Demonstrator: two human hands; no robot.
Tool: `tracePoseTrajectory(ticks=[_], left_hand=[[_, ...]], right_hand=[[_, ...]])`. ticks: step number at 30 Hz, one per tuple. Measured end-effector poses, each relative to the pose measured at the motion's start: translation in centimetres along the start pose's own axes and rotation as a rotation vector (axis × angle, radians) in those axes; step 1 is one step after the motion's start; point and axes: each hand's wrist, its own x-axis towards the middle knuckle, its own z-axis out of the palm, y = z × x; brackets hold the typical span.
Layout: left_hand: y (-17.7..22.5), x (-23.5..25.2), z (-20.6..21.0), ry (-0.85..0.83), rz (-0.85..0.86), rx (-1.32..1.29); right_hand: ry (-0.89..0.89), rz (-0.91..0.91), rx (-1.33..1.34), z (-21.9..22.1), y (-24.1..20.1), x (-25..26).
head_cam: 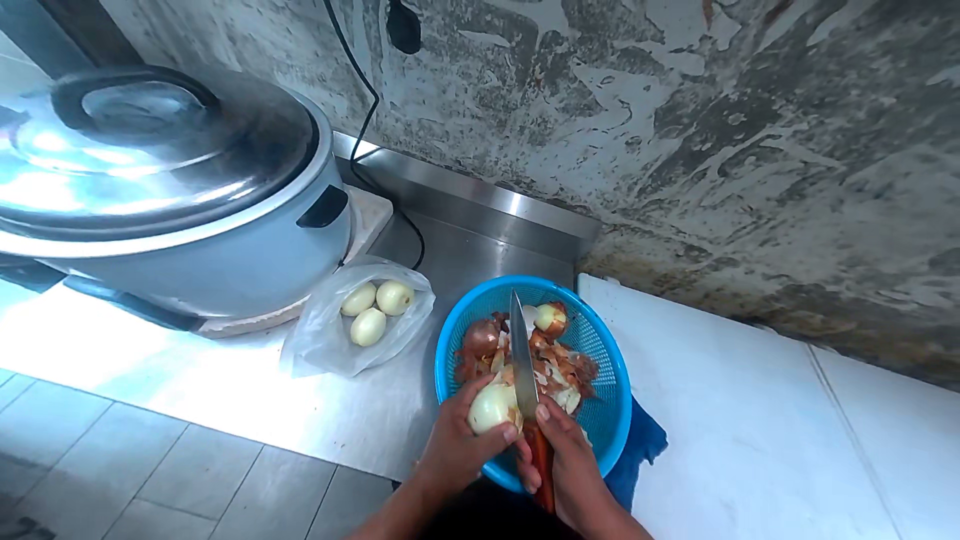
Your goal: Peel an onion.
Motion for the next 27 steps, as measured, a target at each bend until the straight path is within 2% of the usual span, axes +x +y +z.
tracePoseTrajectory(ticks=[5, 9, 14, 16, 18, 19, 20, 22, 24, 27], left_hand=[[-0.3, 0.0, -0.1, 0.035, 0.002, -0.068], [-0.9, 0.0, -0.3, 0.051, -0.014, -0.219], [-0.4, 0.1, -0.4, 0.154, -0.135, -0.495], [-0.1, 0.1, -0.9, 0.184, -0.206, -0.617], [-0.1, 0.2, -1.3, 0.138, -0.247, -0.652], [-0.2, 0.3, -1.2, 0.109, -0.255, -0.644], [-0.3, 0.4, -1.1, 0.089, -0.260, -0.630], [-0.4, 0.8, -1.0, 0.070, -0.284, -0.614], [-0.2, 1.0, -1.1, 0.064, -0.313, -0.614], [-0.1, 0.9, -1.2, 0.075, -0.350, -0.588]], right_hand=[[0.019, 0.078, 0.214, 0.3, -0.1, 0.0], [-0.003, 0.117, 0.348, 0.3, 0.0, 0.1], [-0.075, 0.115, 0.434, 0.2, -0.7, 0.1], [-0.065, 0.033, 0.439, -0.6, -1.8, 0.2], [0.041, -0.103, 0.296, -1.6, -3.0, 0.2], [0.107, -0.147, 0.125, -1.9, -3.7, 0.1], [0.184, -0.155, -0.073, -2.1, -4.3, 0.1], [0.286, -0.050, -0.382, -2.4, -5.2, 0.1], [0.324, 0.026, -0.524, -2.4, -5.4, -0.3], [0.266, -0.043, -0.604, -1.8, -4.8, -1.4]])
